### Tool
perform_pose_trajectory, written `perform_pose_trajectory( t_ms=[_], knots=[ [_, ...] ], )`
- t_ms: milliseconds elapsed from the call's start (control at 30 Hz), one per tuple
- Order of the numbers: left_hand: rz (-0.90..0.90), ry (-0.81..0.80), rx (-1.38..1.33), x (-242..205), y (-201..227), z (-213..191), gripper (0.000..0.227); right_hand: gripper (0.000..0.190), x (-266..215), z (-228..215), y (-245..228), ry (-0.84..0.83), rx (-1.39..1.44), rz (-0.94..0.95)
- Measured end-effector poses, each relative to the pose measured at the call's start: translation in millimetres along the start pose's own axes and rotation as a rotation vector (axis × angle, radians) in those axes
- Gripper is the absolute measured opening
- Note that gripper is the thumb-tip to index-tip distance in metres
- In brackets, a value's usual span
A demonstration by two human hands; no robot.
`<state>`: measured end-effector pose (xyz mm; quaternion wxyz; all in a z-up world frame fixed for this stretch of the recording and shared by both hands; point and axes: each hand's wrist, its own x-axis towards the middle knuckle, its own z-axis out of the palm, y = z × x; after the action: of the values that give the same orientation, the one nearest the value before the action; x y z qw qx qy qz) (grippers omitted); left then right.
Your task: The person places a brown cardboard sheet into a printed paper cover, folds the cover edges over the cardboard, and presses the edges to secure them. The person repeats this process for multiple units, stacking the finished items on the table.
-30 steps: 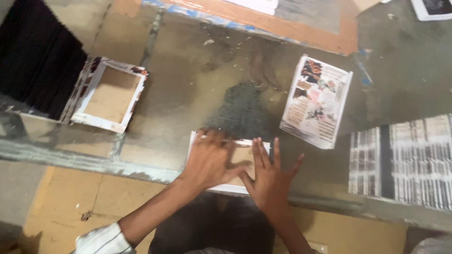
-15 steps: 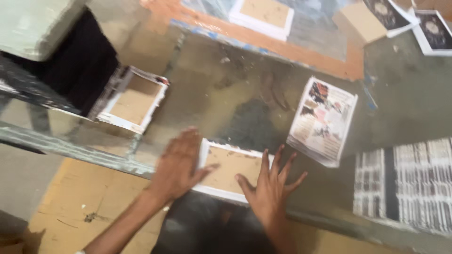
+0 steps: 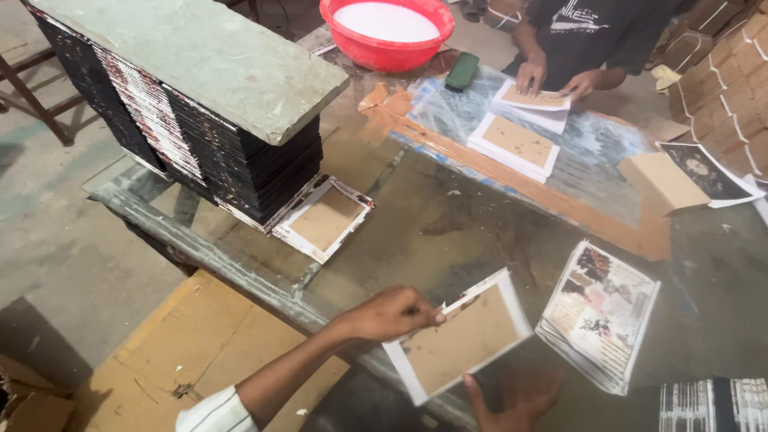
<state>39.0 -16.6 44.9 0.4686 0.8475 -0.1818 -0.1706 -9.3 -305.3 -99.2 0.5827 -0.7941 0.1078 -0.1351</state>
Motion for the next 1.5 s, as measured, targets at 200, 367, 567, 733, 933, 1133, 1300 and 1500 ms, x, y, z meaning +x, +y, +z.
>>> perform_pose_trajectory(
  t_ms=[200, 367, 567, 733, 933, 1133, 1300, 1500],
  knots=[
    [0.151, 0.313, -0.02, -26.6, 25.1, 21.3, 0.075, 0.085, 9.3, 4.8, 28.2, -0.379, 0.692, 0.381],
    [0.472, 0.613, 0.739, -33.6, 55.7, 67.9, 0.083, 0.061, -11.6, -6.6, -4.6, -0.286, 0.776, 0.229],
    [0.362, 0.491, 0.558, -34.4, 71.5, 107.3, 0.088, 0.057, -46.6, -27.2, -60.8, -0.21, 1.157, 0.284],
    [0.302, 0.409, 0.521, -45.7, 71.4, 130.9, 0.084, 0.064, -44.1, -29.5, -93.8, -0.091, 1.159, 0.357],
    [0.326, 0.463, 0.458, -54.7, 61.9, 116.2, 0.064, 0.038, -38.1, -28.6, -92.5, -0.055, 0.825, 0.259],
    [0.411, 0.68, 0.151, -44.1, 81.1, 47.5, 0.063, 0.032, -18.6, -63.6, -102.6, -0.401, 0.234, 0.284],
    [0.599, 0.301, 0.369, -3.3, 95.2, -10.7, 0.052, 0.027, -1.3, -78.8, -144.1, -0.617, -0.438, -0.135],
    [0.235, -0.651, 0.336, 48.8, 78.0, -8.4, 0.058, 0.026, 24.5, -67.8, -173.5, -0.825, -0.733, -0.332]
  ],
)
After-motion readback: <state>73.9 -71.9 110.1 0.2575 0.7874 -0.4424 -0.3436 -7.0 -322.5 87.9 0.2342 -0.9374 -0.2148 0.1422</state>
